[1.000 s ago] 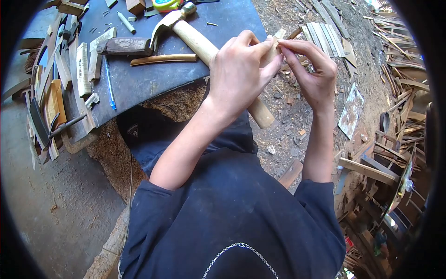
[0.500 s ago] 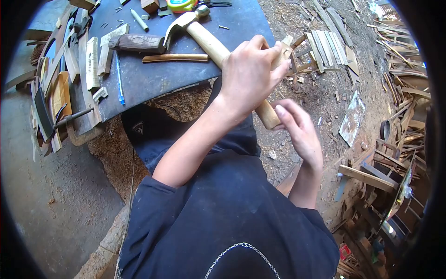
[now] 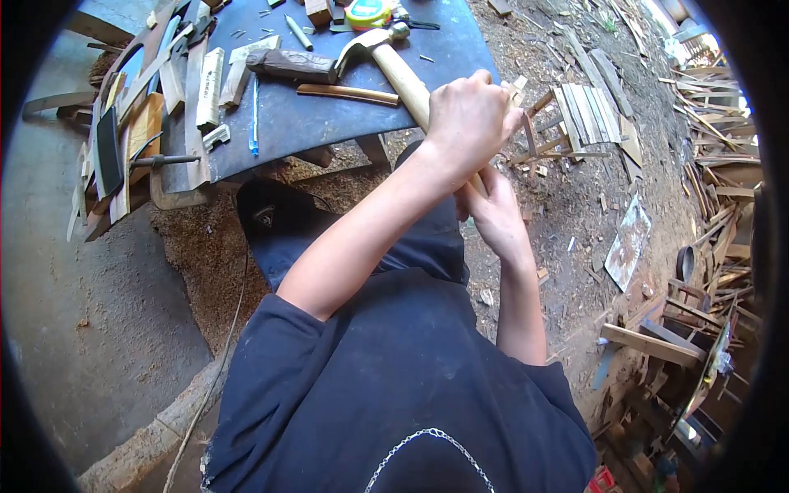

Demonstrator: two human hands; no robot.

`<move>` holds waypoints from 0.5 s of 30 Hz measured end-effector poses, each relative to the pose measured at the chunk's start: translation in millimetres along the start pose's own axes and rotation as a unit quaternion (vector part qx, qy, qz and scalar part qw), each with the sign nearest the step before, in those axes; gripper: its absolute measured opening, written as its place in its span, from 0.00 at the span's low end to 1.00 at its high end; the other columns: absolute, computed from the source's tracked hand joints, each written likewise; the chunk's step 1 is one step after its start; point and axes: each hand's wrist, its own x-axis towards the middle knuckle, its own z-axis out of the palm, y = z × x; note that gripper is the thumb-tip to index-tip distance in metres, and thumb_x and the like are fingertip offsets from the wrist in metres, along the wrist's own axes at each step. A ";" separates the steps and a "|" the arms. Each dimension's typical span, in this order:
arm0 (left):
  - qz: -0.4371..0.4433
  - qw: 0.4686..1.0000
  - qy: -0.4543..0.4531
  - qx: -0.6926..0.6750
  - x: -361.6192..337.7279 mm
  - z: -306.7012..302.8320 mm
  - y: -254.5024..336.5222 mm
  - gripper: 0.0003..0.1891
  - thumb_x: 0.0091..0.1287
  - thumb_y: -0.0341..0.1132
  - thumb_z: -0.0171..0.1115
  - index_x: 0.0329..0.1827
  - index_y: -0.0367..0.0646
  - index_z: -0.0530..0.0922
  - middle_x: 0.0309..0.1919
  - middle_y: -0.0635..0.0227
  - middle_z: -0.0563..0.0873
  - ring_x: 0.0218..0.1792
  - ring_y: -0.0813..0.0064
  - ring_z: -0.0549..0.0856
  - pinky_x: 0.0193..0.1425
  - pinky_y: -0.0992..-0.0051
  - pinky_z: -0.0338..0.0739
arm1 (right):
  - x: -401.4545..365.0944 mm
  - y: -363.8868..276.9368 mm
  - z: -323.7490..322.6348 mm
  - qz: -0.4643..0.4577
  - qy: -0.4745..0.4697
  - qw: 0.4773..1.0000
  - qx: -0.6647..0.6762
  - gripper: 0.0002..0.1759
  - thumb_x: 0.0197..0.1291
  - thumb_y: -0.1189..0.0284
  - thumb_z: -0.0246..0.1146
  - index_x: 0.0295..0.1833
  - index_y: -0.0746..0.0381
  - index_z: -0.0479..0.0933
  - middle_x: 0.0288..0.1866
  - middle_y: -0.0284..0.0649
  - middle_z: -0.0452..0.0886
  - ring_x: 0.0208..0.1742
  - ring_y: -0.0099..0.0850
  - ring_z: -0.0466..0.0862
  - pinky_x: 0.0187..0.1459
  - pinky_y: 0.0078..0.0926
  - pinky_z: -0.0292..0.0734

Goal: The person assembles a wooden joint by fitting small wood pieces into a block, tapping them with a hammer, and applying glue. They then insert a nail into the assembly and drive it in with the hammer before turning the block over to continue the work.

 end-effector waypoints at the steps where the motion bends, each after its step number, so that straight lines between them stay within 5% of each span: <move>1: -0.001 1.000 -0.003 0.002 0.3 -0.4 0.0 0.17 0.72 0.50 0.70 0.43 0.45 0.92 0.36 0.58 0.88 0.36 0.55 0.93 0.42 0.55 0.88 | 0.7 11.1 4.4 -0.008 0.002 0.999 0.035 0.20 0.76 0.61 0.68 0.60 0.66 0.79 0.36 0.34 0.83 0.30 0.21 0.81 0.32 0.24 0.77; 5: 0.002 1.000 -0.011 0.007 1.6 2.2 0.7 0.17 0.72 0.50 0.70 0.43 0.44 0.93 0.36 0.57 0.88 0.37 0.54 0.93 0.43 0.55 0.88 | 0.3 32.7 21.5 -0.066 -0.029 0.990 0.124 0.19 0.78 0.62 0.65 0.62 0.66 0.76 0.36 0.32 0.80 0.35 0.22 0.81 0.37 0.23 0.78; 8: 0.000 1.000 -0.008 0.012 1.7 1.7 1.3 0.17 0.72 0.49 0.69 0.44 0.45 0.93 0.36 0.57 0.88 0.37 0.54 0.93 0.43 0.55 0.88 | 2.4 27.2 28.0 -0.081 -0.028 0.994 0.063 0.14 0.79 0.65 0.64 0.53 0.68 0.77 0.36 0.34 0.82 0.34 0.20 0.80 0.36 0.21 0.75; 11: -0.004 1.000 -0.019 0.010 1.2 0.6 3.4 0.17 0.72 0.49 0.69 0.45 0.45 0.93 0.37 0.57 0.88 0.38 0.54 0.93 0.44 0.55 0.88 | 13.9 20.2 28.6 -0.068 -0.029 0.997 -0.004 0.18 0.75 0.66 0.66 0.59 0.70 0.78 0.44 0.43 0.87 0.44 0.30 0.87 0.47 0.29 0.81; 15: -0.004 0.999 -0.024 0.021 1.7 -0.3 3.7 0.17 0.73 0.49 0.69 0.48 0.46 0.93 0.39 0.57 0.88 0.39 0.54 0.93 0.46 0.55 0.89 | 25.9 11.0 37.1 -0.154 0.065 0.985 -0.039 0.27 0.71 0.66 0.68 0.69 0.71 0.76 0.61 0.55 0.86 0.66 0.44 0.85 0.66 0.42 0.77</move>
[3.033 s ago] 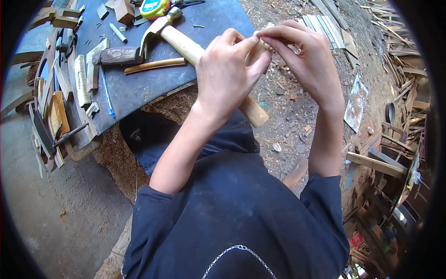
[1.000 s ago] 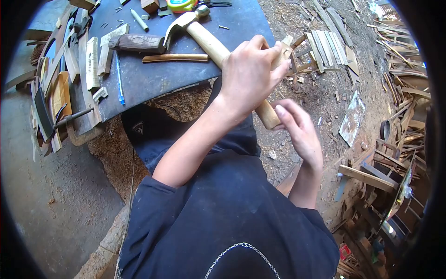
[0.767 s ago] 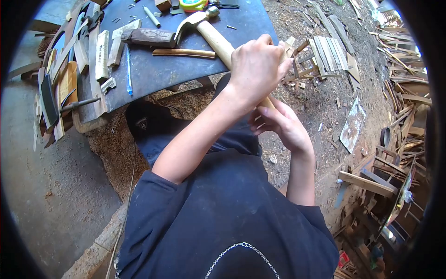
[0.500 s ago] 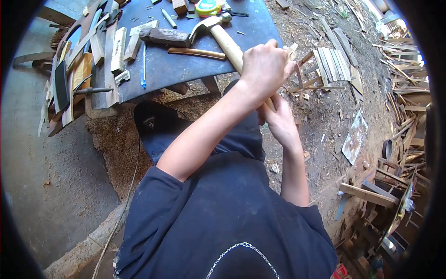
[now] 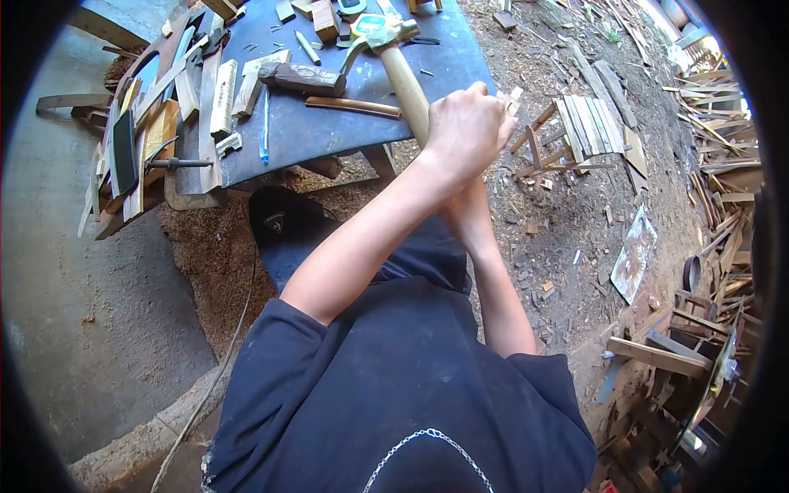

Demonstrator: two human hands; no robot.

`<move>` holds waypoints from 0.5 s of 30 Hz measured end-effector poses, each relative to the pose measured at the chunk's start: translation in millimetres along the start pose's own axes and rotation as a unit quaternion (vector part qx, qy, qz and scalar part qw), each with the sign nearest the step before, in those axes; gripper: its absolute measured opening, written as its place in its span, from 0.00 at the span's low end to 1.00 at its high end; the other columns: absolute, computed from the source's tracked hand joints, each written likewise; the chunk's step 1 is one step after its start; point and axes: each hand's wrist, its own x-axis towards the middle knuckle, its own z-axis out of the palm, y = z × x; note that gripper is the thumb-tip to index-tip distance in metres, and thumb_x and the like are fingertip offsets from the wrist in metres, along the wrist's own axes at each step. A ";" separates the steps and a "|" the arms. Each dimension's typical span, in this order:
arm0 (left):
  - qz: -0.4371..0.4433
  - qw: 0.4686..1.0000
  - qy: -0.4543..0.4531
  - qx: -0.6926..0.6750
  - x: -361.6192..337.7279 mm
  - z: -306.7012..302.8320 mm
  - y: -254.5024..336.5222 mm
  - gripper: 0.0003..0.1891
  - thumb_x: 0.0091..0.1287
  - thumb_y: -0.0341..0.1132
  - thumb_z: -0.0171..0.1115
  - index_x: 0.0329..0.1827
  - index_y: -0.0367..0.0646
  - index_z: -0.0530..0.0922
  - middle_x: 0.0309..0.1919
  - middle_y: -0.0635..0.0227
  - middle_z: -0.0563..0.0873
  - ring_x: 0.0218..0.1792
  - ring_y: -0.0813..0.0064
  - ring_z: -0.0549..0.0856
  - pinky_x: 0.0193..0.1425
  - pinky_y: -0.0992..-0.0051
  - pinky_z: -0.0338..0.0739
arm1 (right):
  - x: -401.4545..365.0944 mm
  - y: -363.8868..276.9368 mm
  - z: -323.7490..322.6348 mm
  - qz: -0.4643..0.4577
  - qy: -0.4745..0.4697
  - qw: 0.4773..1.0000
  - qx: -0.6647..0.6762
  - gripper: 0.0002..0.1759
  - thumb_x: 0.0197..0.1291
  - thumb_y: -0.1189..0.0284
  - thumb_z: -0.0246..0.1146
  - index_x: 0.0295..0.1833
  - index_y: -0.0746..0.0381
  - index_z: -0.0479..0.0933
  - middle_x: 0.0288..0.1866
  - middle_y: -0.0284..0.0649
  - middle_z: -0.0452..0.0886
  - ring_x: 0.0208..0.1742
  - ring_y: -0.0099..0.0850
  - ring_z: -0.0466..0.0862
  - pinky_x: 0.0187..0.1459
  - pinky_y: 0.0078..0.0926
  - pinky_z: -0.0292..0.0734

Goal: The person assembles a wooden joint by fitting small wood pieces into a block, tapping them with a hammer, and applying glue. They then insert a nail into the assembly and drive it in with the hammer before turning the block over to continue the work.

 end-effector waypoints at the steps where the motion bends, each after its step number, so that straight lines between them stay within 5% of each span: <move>1: -0.002 1.000 -0.005 0.001 0.1 -0.4 0.5 0.17 0.73 0.50 0.69 0.48 0.47 0.93 0.39 0.57 0.88 0.40 0.54 0.93 0.47 0.55 0.89 | 0.8 4.7 0.9 0.008 -0.003 1.000 0.015 0.29 0.71 0.66 0.68 0.70 0.71 0.75 0.65 0.57 0.84 0.69 0.46 0.83 0.69 0.44 0.75; 9: -0.011 1.000 -0.013 0.004 -0.8 -1.9 3.4 0.17 0.73 0.50 0.68 0.47 0.46 0.93 0.40 0.58 0.88 0.41 0.54 0.93 0.48 0.53 0.88 | 5.8 52.6 17.7 -0.100 0.049 0.993 -0.042 0.28 0.70 0.64 0.69 0.69 0.70 0.76 0.64 0.58 0.85 0.68 0.47 0.84 0.68 0.46 0.75; 15: -0.005 1.000 -0.005 -0.003 -2.5 -1.5 4.5 0.16 0.74 0.49 0.68 0.45 0.44 0.92 0.39 0.57 0.87 0.40 0.53 0.92 0.47 0.53 0.88 | -14.7 83.0 6.9 -0.111 0.032 0.985 -0.130 0.17 0.62 0.70 0.74 0.55 0.62 0.85 0.45 0.49 0.90 0.46 0.51 0.90 0.48 0.45 0.82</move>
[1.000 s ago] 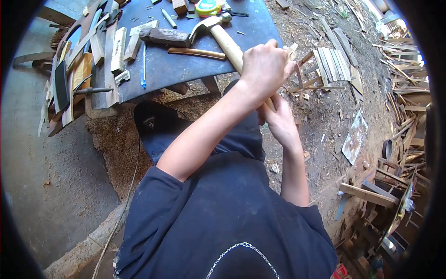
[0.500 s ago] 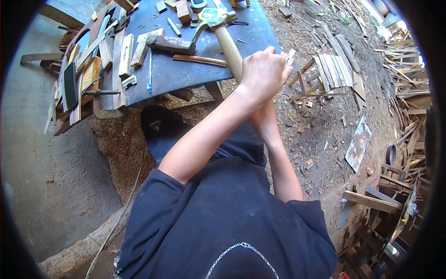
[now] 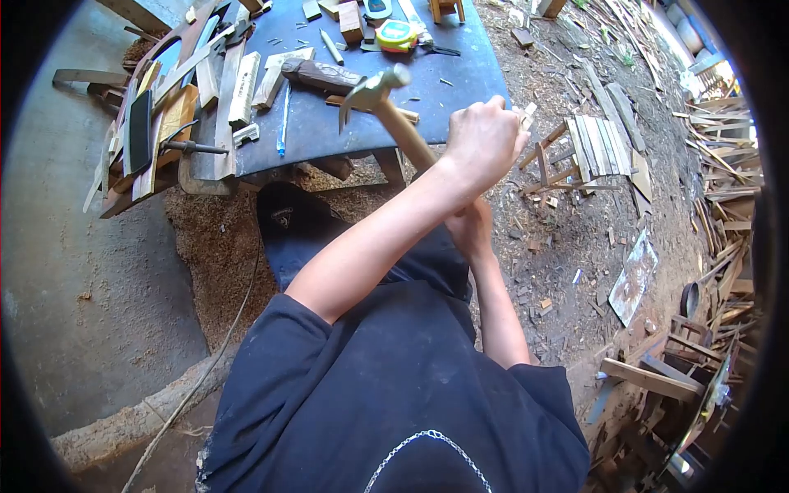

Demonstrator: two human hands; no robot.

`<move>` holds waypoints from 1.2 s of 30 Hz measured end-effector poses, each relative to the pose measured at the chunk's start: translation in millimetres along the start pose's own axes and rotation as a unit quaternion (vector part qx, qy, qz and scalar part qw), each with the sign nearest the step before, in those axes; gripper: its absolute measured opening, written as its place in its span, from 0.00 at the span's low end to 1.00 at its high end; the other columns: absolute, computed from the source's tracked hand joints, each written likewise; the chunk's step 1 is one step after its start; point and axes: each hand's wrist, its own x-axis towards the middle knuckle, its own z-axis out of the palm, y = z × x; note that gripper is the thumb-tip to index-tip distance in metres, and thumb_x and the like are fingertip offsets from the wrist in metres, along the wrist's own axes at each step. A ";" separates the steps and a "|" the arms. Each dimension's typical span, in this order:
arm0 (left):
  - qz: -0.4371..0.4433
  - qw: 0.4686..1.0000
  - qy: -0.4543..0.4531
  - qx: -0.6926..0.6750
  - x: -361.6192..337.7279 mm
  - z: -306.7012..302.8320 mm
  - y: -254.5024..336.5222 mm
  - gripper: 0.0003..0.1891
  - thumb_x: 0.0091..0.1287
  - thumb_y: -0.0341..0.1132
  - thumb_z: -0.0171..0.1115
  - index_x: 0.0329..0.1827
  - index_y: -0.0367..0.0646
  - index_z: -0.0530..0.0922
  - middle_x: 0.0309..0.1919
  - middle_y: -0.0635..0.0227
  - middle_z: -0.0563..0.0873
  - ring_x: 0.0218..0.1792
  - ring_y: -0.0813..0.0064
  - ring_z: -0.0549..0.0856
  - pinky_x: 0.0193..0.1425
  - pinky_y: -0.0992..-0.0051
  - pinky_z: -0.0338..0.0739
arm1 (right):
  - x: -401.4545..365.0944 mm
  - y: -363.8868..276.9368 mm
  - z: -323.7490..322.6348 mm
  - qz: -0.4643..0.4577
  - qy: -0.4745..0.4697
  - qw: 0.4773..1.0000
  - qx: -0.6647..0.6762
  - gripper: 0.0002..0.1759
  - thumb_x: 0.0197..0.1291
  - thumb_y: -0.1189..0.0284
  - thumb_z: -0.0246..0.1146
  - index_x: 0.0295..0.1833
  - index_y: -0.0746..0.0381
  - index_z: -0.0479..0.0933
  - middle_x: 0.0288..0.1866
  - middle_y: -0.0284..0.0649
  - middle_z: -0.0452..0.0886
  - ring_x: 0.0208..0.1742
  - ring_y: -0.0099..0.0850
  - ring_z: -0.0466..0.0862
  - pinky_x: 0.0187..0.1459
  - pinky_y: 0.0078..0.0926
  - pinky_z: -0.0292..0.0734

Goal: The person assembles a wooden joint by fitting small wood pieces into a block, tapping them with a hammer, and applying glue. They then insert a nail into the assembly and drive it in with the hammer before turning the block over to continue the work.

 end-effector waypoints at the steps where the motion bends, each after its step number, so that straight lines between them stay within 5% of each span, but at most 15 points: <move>1: 0.003 1.000 0.000 0.004 -0.3 -0.5 -0.7 0.16 0.74 0.49 0.68 0.45 0.44 0.92 0.39 0.57 0.87 0.40 0.53 0.92 0.47 0.54 0.88 | -4.4 -4.3 -4.0 -0.033 0.020 0.999 -0.009 0.15 0.59 0.71 0.75 0.52 0.60 0.85 0.42 0.47 0.90 0.42 0.51 0.89 0.43 0.45 0.82; 9: -0.004 1.000 0.012 -0.001 -1.2 -0.2 2.0 0.17 0.73 0.49 0.69 0.45 0.44 0.92 0.40 0.57 0.88 0.41 0.53 0.92 0.46 0.54 0.88 | -52.5 -5.2 -69.8 -0.156 -0.053 0.954 -0.251 0.14 0.51 0.68 0.78 0.39 0.53 0.79 0.31 0.37 0.76 0.35 0.39 0.84 0.37 0.41 0.77; 13: -0.005 1.000 0.015 0.000 -1.7 -0.4 1.2 0.17 0.74 0.50 0.68 0.44 0.44 0.92 0.39 0.57 0.88 0.40 0.53 0.92 0.46 0.53 0.88 | -93.8 -3.0 -105.9 -0.108 -0.087 0.941 -0.310 0.13 0.54 0.66 0.76 0.40 0.53 0.80 0.34 0.36 0.76 0.35 0.39 0.82 0.37 0.41 0.76; 17: -0.004 1.000 0.011 -0.010 -1.7 -1.6 0.3 0.17 0.74 0.51 0.68 0.44 0.45 0.92 0.38 0.57 0.88 0.40 0.53 0.92 0.45 0.52 0.88 | -144.0 14.5 -129.3 0.040 -0.073 0.931 -0.355 0.12 0.54 0.69 0.75 0.42 0.55 0.81 0.36 0.39 0.77 0.36 0.42 0.83 0.38 0.42 0.78; 21: -0.002 1.000 0.016 -0.017 -1.6 -0.3 -2.9 0.17 0.74 0.52 0.68 0.47 0.48 0.93 0.37 0.58 0.88 0.39 0.54 0.92 0.45 0.53 0.87 | -179.0 38.1 -129.6 0.166 -0.003 0.948 -0.270 0.14 0.55 0.69 0.74 0.46 0.60 0.81 0.37 0.43 0.79 0.38 0.46 0.87 0.39 0.43 0.79; 24: -0.010 1.000 0.015 -0.022 -0.5 0.7 -4.3 0.17 0.74 0.52 0.68 0.49 0.49 0.93 0.37 0.59 0.88 0.39 0.55 0.92 0.45 0.54 0.87 | -186.1 51.2 -118.8 0.228 0.056 0.964 -0.127 0.15 0.56 0.69 0.74 0.47 0.62 0.80 0.32 0.43 0.78 0.35 0.39 0.86 0.39 0.41 0.78; 25: -0.010 0.999 0.016 -0.027 -0.4 1.5 -5.3 0.17 0.73 0.52 0.68 0.50 0.50 0.93 0.37 0.59 0.89 0.39 0.55 0.92 0.45 0.55 0.87 | -182.8 54.2 -114.3 0.305 0.050 0.949 -0.068 0.15 0.60 0.68 0.75 0.46 0.64 0.80 0.27 0.37 0.77 0.28 0.27 0.82 0.32 0.33 0.76; 28: -0.007 0.999 0.021 -0.037 -0.3 2.5 -7.7 0.18 0.73 0.52 0.68 0.52 0.50 0.93 0.37 0.59 0.89 0.39 0.55 0.92 0.45 0.57 0.87 | -149.2 22.9 -114.3 0.402 0.081 0.895 0.175 0.14 0.63 0.67 0.76 0.43 0.63 0.79 0.26 0.30 0.76 0.23 0.21 0.78 0.25 0.23 0.72; 29: -0.006 0.999 0.023 -0.040 -0.6 2.3 -7.8 0.18 0.73 0.52 0.68 0.52 0.50 0.93 0.37 0.59 0.89 0.39 0.55 0.92 0.45 0.57 0.87 | -140.1 19.0 -115.2 0.380 0.091 0.895 0.215 0.13 0.65 0.67 0.76 0.41 0.61 0.79 0.27 0.28 0.78 0.19 0.17 0.75 0.22 0.16 0.69; 32: -0.004 0.999 0.030 -0.042 -1.9 2.8 -8.7 0.18 0.73 0.52 0.69 0.53 0.49 0.93 0.38 0.59 0.89 0.39 0.55 0.92 0.45 0.57 0.87 | -126.5 15.5 -124.4 0.303 0.076 0.885 0.345 0.13 0.64 0.67 0.76 0.40 0.61 0.78 0.27 0.28 0.78 0.19 0.19 0.76 0.22 0.19 0.71; 36: -0.006 0.998 0.030 -0.049 -1.5 1.6 -10.4 0.19 0.72 0.52 0.70 0.54 0.49 0.93 0.39 0.58 0.90 0.39 0.55 0.92 0.45 0.57 0.87 | -86.4 -42.0 -135.4 0.171 0.024 0.925 0.338 0.20 0.63 0.66 0.76 0.55 0.64 0.81 0.32 0.32 0.81 0.29 0.21 0.83 0.31 0.20 0.78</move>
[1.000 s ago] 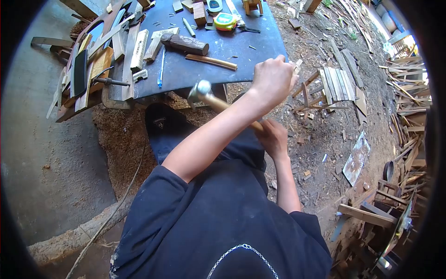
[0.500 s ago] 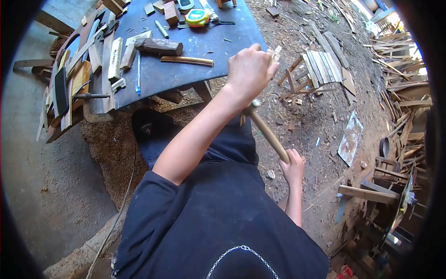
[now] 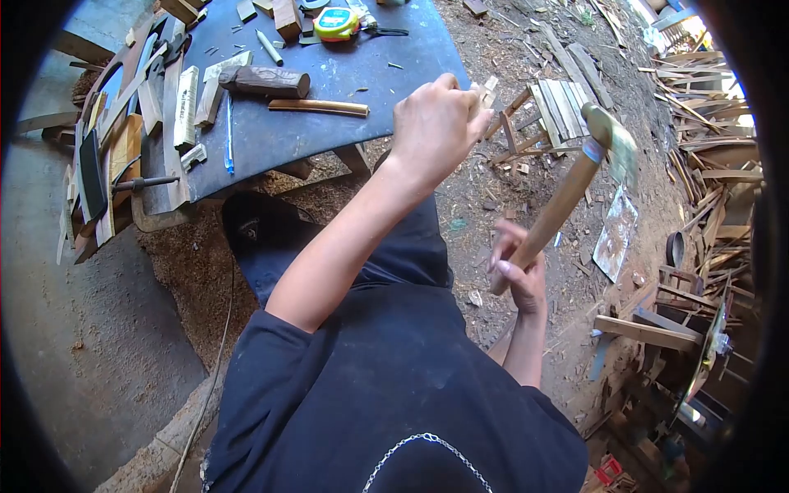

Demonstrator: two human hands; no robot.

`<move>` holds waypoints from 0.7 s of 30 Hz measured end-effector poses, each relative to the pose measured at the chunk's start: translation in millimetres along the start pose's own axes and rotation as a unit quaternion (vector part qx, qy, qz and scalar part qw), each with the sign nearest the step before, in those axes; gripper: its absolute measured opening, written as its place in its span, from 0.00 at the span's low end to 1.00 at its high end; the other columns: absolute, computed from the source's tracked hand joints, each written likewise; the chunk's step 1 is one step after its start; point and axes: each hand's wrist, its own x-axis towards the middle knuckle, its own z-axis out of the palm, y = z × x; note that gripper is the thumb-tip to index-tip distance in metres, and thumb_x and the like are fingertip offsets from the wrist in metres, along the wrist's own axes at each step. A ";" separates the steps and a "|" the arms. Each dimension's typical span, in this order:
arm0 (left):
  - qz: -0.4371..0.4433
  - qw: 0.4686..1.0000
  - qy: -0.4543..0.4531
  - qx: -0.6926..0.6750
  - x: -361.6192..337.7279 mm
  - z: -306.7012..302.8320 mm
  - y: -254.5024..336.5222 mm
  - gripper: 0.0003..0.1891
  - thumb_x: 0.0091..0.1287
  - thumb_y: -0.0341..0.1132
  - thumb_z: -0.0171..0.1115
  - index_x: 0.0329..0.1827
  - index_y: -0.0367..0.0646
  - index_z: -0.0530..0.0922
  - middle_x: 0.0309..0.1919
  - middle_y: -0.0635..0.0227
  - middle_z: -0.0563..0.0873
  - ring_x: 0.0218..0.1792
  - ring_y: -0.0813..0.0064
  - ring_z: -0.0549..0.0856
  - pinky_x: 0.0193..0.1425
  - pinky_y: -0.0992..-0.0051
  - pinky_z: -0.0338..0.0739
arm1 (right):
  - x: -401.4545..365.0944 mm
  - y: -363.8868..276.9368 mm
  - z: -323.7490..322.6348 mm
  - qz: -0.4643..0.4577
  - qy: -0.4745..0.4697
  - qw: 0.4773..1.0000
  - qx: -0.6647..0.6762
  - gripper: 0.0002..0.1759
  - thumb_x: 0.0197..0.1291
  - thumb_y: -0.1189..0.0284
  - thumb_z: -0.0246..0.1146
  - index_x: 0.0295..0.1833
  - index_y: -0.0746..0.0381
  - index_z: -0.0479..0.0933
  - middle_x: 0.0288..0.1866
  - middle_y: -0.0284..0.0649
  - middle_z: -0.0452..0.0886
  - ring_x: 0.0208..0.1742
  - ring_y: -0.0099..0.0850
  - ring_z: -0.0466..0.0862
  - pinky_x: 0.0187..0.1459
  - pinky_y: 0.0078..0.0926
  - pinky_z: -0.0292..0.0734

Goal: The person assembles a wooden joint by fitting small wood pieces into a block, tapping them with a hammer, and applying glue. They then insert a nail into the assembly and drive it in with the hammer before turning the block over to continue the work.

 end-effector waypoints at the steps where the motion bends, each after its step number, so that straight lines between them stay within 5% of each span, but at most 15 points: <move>1: 0.001 1.000 0.002 -0.002 0.6 -0.2 0.0 0.19 0.72 0.52 0.70 0.54 0.49 0.93 0.39 0.58 0.90 0.39 0.55 0.92 0.45 0.58 0.87 | 7.6 -15.0 10.7 0.000 0.036 0.999 0.004 0.24 0.63 0.66 0.75 0.61 0.64 0.78 0.33 0.32 0.80 0.31 0.20 0.83 0.33 0.20 0.78; 3: 0.004 1.000 0.003 -0.009 -0.4 -0.4 0.7 0.19 0.72 0.52 0.71 0.55 0.48 0.93 0.39 0.58 0.90 0.39 0.55 0.92 0.45 0.58 0.87 | 25.8 -38.4 23.2 -0.023 0.134 0.990 -0.046 0.30 0.71 0.63 0.71 0.71 0.62 0.71 0.33 0.30 0.77 0.28 0.18 0.79 0.30 0.19 0.76; 7: 0.008 1.000 0.013 -0.012 0.7 1.0 -1.0 0.20 0.72 0.51 0.71 0.55 0.47 0.93 0.40 0.58 0.90 0.39 0.55 0.92 0.45 0.58 0.87 | 53.3 -38.2 11.6 0.006 0.144 0.976 -0.164 0.25 0.80 0.51 0.63 0.64 0.61 0.75 0.30 0.28 0.75 0.21 0.17 0.73 0.21 0.17 0.68; 11: 0.001 1.000 0.015 -0.018 -1.2 1.1 -2.1 0.20 0.71 0.51 0.71 0.54 0.46 0.93 0.40 0.59 0.90 0.39 0.55 0.92 0.45 0.59 0.87 | 62.4 -74.9 13.1 -0.024 0.139 0.937 -0.321 0.25 0.81 0.47 0.60 0.64 0.57 0.78 0.27 0.27 0.76 0.22 0.17 0.74 0.22 0.20 0.70; 14: 0.007 0.999 0.025 -0.030 -0.2 5.0 -4.0 0.20 0.71 0.51 0.71 0.54 0.46 0.93 0.39 0.59 0.90 0.39 0.55 0.92 0.45 0.59 0.86 | 75.9 -104.0 10.8 -0.154 0.133 0.898 -0.390 0.22 0.83 0.52 0.59 0.67 0.58 0.76 0.32 0.33 0.83 0.26 0.19 0.81 0.26 0.24 0.73; 17: 0.005 0.999 0.020 -0.035 0.1 3.7 -4.8 0.19 0.71 0.50 0.71 0.53 0.45 0.93 0.38 0.59 0.90 0.38 0.56 0.92 0.44 0.59 0.86 | 84.4 -129.1 21.1 -0.133 0.111 0.888 -0.426 0.21 0.84 0.56 0.59 0.69 0.58 0.76 0.38 0.40 0.86 0.30 0.26 0.85 0.29 0.31 0.76; 21: 0.007 0.999 0.026 -0.034 0.7 4.5 -5.0 0.19 0.70 0.50 0.72 0.52 0.44 0.93 0.37 0.61 0.90 0.37 0.57 0.92 0.43 0.59 0.86 | 98.7 -129.1 14.4 -0.151 0.056 0.810 -0.563 0.21 0.83 0.58 0.59 0.71 0.58 0.75 0.44 0.50 0.89 0.38 0.37 0.89 0.37 0.41 0.79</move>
